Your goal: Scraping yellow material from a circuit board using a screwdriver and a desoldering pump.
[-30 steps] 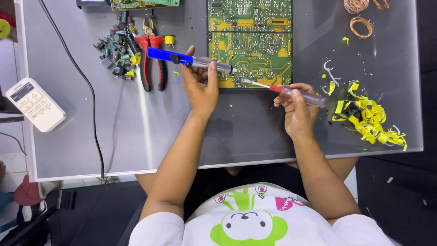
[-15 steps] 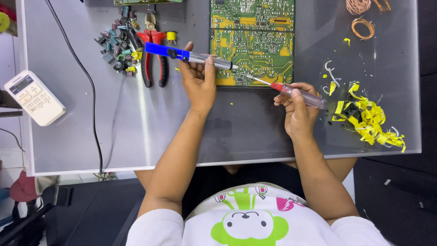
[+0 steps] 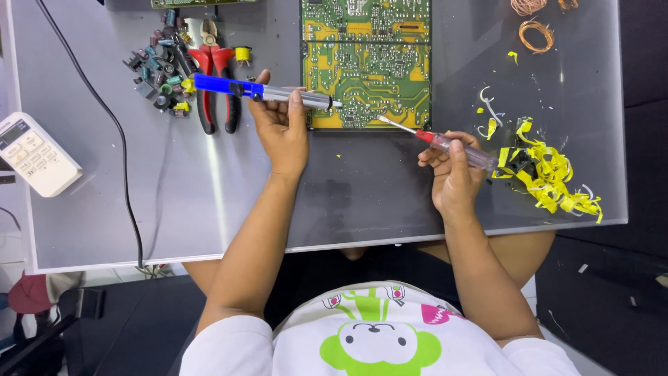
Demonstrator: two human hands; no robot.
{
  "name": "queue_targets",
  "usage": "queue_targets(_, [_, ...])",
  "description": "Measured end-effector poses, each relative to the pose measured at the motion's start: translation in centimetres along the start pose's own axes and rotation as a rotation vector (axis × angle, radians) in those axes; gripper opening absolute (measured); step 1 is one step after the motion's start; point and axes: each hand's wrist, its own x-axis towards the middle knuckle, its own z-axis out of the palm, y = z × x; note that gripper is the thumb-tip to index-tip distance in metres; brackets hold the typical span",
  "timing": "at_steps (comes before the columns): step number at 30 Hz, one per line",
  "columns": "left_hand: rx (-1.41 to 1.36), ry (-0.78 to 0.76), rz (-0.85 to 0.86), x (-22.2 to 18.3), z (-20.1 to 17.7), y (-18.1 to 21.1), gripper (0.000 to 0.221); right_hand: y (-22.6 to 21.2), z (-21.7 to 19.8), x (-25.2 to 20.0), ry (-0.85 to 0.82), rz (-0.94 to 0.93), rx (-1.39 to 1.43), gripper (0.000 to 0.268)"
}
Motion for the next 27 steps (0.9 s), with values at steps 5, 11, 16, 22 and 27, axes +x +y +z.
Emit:
queue_targets(5, [0.097, -0.105, 0.174, 0.8, -1.2, -2.4, 0.053, 1.7, -1.5, 1.0, -0.022, -0.01, 0.025, 0.027])
queue_targets(11, [0.09, -0.095, 0.157, 0.7, -1.0, -1.9, 0.053, 1.5, -1.5, 1.4, 0.046, 0.021, 0.066, 0.027])
queue_targets(16, [0.092, -0.086, 0.152, 0.7, -1.0, -2.0, 0.053, 1.6, -1.9, 1.5, 0.137, 0.036, 0.128, 0.024])
queue_targets(22, [0.082, -0.072, 0.143, 0.7, -0.9, -2.2, 0.053, 1.6, -1.6, 1.5, 0.145, 0.033, 0.115, 0.022])
queue_targets(27, [0.067, -0.068, 0.14, 0.6, -0.9, -2.5, 0.053, 1.4, -1.4, 1.4, 0.16, 0.033, 0.086, 0.023])
